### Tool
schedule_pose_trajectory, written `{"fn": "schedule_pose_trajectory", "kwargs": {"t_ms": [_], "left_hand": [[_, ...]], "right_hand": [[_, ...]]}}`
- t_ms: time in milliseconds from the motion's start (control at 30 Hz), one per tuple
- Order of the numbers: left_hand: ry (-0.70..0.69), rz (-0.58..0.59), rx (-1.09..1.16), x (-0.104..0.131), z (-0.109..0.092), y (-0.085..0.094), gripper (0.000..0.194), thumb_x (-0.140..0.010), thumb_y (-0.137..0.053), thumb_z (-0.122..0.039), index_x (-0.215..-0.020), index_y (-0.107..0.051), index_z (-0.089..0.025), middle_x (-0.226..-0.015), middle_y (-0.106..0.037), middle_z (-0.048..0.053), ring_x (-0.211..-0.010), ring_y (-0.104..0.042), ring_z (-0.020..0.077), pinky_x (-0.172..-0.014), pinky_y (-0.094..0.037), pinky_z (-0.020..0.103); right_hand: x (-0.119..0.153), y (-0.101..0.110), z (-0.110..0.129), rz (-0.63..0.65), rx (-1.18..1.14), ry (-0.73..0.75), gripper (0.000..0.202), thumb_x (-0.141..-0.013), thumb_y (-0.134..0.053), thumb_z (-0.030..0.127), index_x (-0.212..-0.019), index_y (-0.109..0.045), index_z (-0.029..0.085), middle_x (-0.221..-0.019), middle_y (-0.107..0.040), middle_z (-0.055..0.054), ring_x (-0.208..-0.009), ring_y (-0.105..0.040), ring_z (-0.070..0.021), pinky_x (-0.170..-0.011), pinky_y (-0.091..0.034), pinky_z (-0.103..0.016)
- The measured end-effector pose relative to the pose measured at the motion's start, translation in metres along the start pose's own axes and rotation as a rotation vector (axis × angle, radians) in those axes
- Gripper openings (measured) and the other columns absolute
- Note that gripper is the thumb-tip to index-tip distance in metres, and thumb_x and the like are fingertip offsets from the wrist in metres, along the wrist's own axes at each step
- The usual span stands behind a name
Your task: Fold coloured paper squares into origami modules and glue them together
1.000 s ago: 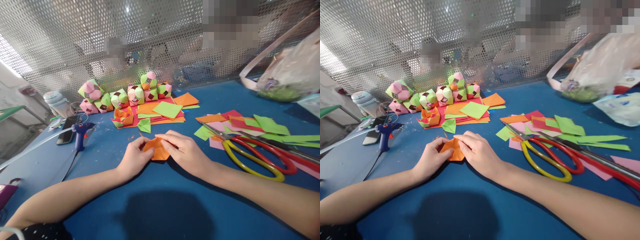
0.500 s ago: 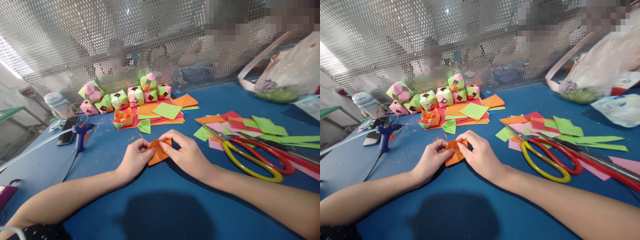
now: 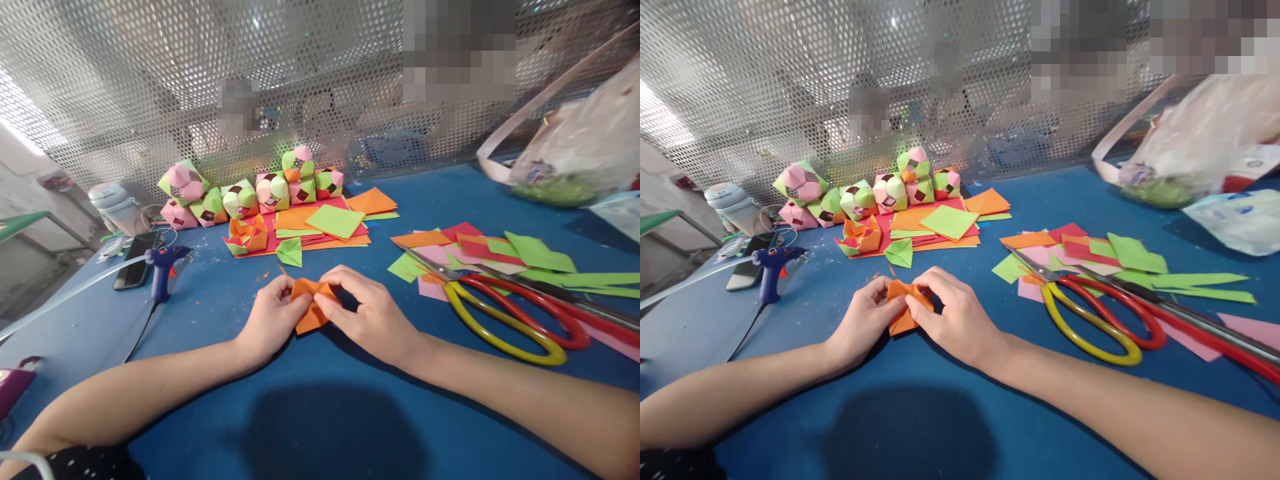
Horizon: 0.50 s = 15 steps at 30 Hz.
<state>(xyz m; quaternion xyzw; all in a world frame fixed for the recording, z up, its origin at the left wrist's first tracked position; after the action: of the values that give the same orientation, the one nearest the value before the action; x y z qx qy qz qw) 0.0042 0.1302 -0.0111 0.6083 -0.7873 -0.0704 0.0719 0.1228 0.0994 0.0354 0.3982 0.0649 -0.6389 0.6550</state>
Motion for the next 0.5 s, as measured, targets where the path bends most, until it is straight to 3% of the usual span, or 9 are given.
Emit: {"fn": "schedule_pose_trajectory", "kwargs": {"t_ms": [200,500], "left_hand": [[-0.012,-0.002,-0.006,-0.0004,-0.0033,0.0007,0.013,-0.073,-0.059,-0.025,-0.072,-0.050,-0.015,-0.066,-0.051,-0.004,-0.062,-0.049,0.0094,-0.059,-0.040,0.021],[-0.002,0.087,0.082,0.0008,-0.0060,-0.0055,0.015,-0.079,-0.053,-0.028,-0.076,-0.058,-0.014,-0.072,-0.057,0.000,-0.067,-0.051,0.0107,-0.064,-0.041,0.022]], "right_hand": [[0.0004,0.0000,-0.0006,-0.008,0.015,0.022,0.011,-0.086,-0.044,0.013,-0.083,-0.051,0.021,-0.078,-0.055,-0.003,-0.073,-0.054,-0.0146,-0.069,-0.045,-0.029],[0.0016,0.0001,0.0019,0.012,-0.026,0.052,0.014,-0.085,-0.046,0.012,-0.086,-0.056,0.021,-0.082,-0.057,-0.004,-0.079,-0.056,-0.0153,-0.071,-0.047,-0.029]]}}
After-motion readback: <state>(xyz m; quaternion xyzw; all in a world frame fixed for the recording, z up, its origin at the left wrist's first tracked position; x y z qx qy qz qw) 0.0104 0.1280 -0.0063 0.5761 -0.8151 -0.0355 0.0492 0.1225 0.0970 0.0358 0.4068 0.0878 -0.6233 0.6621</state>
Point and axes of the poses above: each hand's wrist, its own x-axis away from the middle knuckle, its own y-axis out of the back of the hand, z = x × y, the point moved 9 cm from there along -x, towards the middle knuckle
